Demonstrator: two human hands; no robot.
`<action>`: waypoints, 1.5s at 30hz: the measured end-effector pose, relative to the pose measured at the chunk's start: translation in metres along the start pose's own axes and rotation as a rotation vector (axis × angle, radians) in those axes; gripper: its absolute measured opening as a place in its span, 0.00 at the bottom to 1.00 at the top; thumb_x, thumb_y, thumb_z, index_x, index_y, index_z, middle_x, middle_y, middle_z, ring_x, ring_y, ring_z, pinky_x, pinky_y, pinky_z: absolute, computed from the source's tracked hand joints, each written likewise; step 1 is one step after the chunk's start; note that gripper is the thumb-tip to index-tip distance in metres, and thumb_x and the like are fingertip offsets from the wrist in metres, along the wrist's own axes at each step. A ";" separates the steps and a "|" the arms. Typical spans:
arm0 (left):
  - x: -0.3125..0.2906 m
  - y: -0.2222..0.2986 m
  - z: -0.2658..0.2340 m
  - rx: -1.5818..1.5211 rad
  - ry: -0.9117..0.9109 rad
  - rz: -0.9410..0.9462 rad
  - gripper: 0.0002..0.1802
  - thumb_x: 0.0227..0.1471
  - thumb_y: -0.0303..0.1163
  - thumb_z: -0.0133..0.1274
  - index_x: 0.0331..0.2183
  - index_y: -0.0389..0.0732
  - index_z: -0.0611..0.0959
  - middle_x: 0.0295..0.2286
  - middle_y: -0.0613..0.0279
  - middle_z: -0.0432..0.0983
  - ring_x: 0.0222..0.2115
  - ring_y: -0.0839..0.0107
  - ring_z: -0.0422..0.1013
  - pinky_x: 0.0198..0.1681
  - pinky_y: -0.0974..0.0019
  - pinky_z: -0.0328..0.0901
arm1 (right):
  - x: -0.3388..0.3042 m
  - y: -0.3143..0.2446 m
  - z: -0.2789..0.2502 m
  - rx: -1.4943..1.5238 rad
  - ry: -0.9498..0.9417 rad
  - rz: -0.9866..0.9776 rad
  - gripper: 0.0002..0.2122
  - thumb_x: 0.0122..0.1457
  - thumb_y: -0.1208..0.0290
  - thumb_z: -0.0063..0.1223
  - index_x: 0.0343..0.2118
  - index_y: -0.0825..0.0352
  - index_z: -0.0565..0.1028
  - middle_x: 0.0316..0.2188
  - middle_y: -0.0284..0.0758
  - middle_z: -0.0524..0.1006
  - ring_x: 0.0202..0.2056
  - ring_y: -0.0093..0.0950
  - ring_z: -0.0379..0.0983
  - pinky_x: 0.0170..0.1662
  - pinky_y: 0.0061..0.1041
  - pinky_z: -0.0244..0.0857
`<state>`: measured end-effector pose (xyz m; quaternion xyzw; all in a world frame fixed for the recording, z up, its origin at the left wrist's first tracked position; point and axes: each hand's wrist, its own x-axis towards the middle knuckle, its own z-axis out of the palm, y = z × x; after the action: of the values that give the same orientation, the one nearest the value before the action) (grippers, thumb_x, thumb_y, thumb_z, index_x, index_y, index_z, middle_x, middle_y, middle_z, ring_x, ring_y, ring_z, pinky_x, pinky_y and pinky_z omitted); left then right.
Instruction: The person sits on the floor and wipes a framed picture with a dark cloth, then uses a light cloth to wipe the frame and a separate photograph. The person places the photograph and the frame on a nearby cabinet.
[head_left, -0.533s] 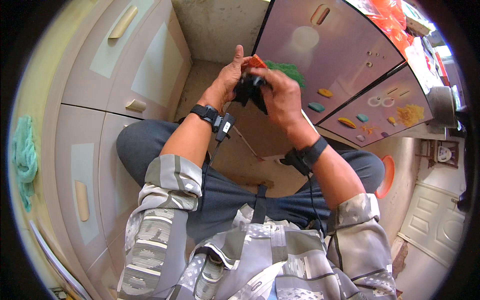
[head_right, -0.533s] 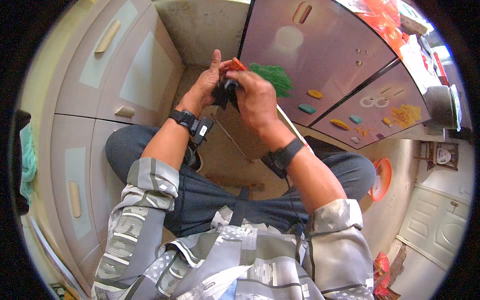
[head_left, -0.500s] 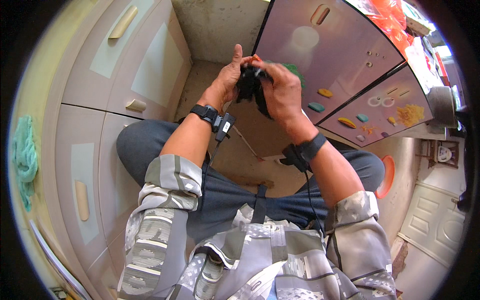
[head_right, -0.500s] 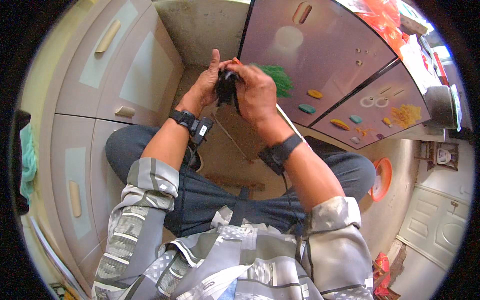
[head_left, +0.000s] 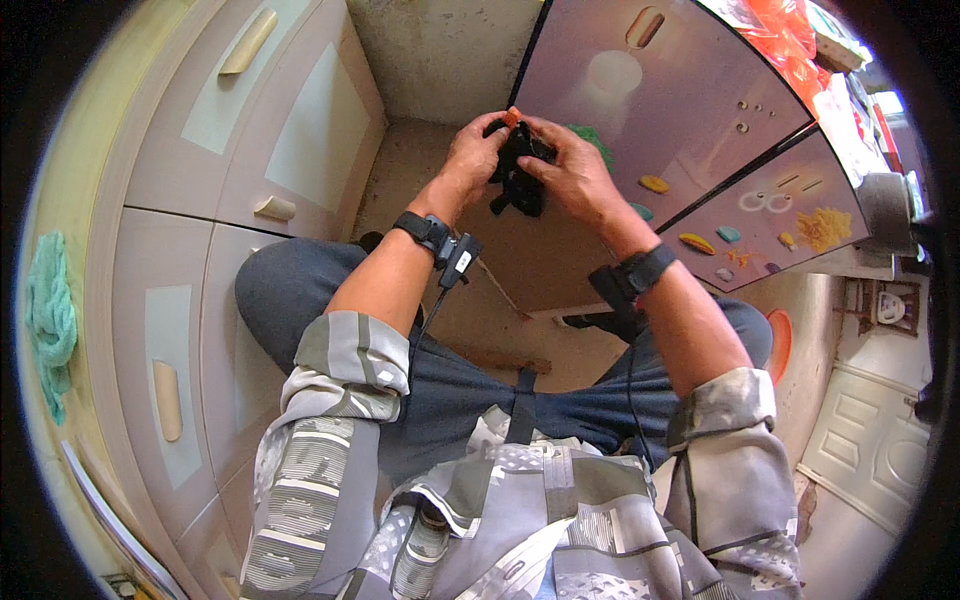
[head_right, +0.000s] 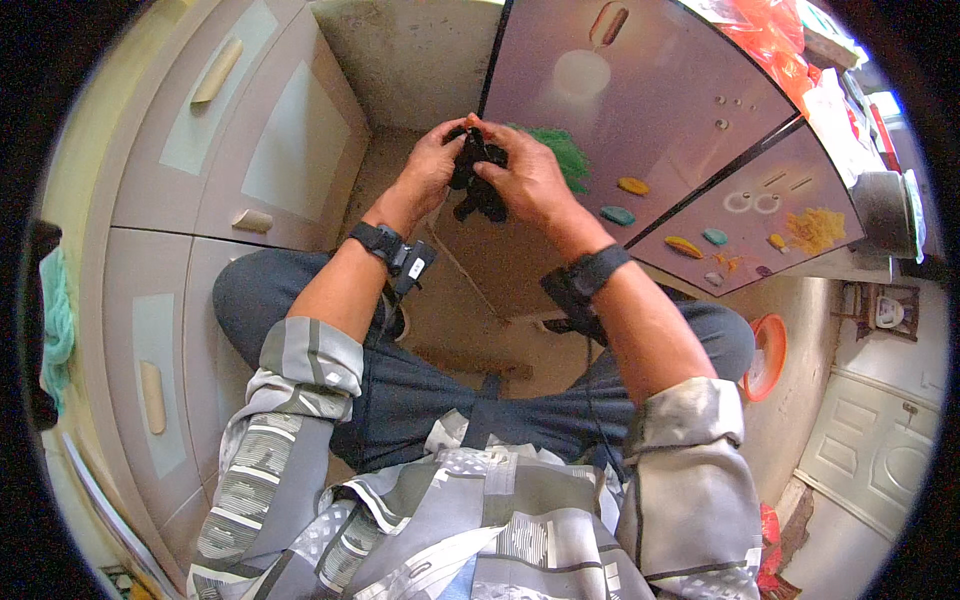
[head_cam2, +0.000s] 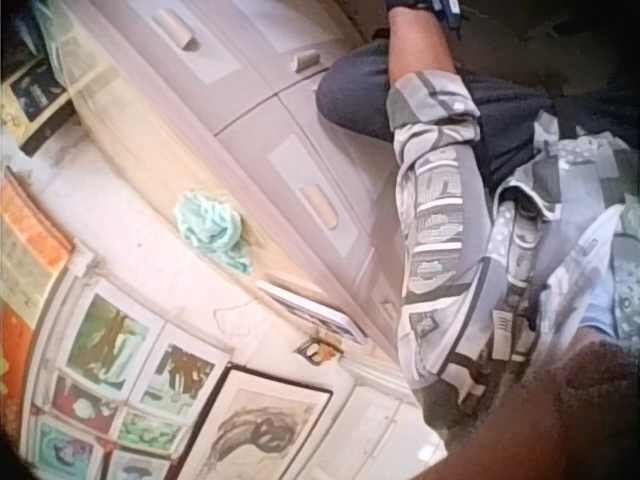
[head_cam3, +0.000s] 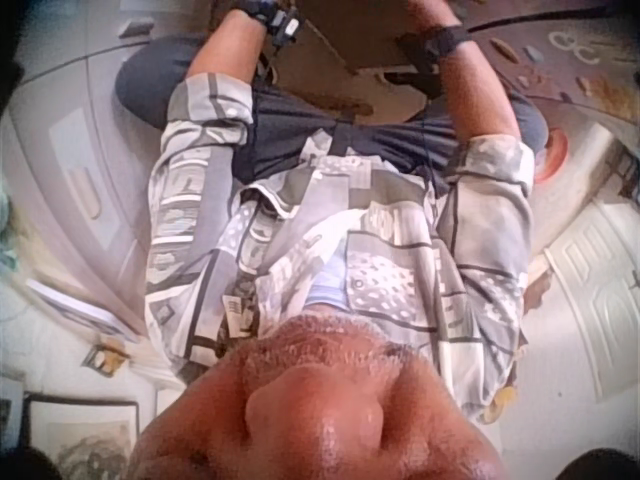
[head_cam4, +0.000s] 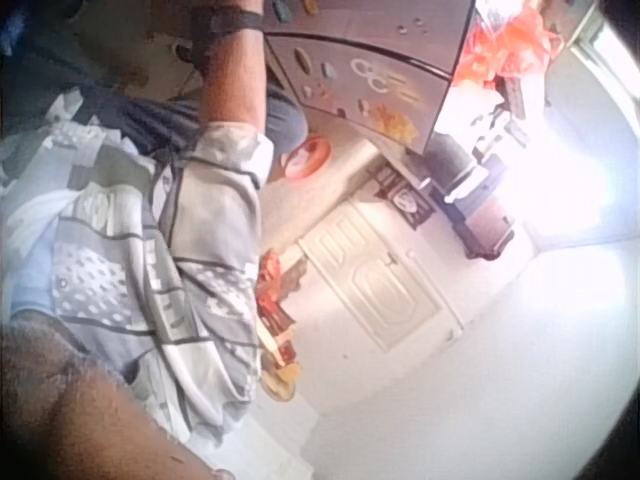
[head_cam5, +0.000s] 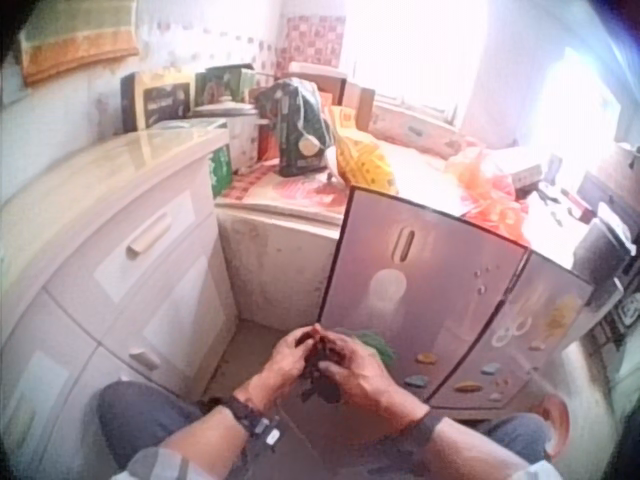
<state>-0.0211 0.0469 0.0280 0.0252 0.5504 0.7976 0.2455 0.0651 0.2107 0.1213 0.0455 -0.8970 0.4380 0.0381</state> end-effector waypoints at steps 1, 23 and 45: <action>0.001 -0.001 0.000 -0.030 0.008 0.002 0.19 0.71 0.33 0.55 0.59 0.38 0.79 0.47 0.61 0.83 0.44 0.72 0.78 0.50 0.66 0.73 | -0.006 0.000 -0.008 0.015 0.002 -0.079 0.29 0.58 0.71 0.69 0.64 0.66 0.74 0.59 0.48 0.78 0.60 0.47 0.76 0.63 0.39 0.69; -0.021 -0.059 0.110 0.211 0.848 0.114 0.19 0.67 0.37 0.57 0.51 0.32 0.83 0.46 0.40 0.81 0.45 0.44 0.78 0.55 0.49 0.71 | -0.103 0.034 -0.066 -0.206 -0.262 0.239 0.47 0.63 0.33 0.57 0.73 0.64 0.58 0.64 0.58 0.71 0.67 0.54 0.67 0.66 0.45 0.63; -0.029 -0.104 0.089 0.802 0.848 0.390 0.33 0.60 0.27 0.61 0.65 0.34 0.73 0.57 0.42 0.70 0.59 0.43 0.65 0.65 0.45 0.59 | -0.103 0.050 -0.072 0.161 -0.232 0.211 0.48 0.66 0.27 0.45 0.73 0.67 0.62 0.68 0.50 0.69 0.70 0.41 0.63 0.71 0.37 0.55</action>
<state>0.0702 0.1404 -0.0225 -0.1036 0.8425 0.4993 -0.1738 0.1634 0.3029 0.1155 0.0041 -0.8573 0.5017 -0.1157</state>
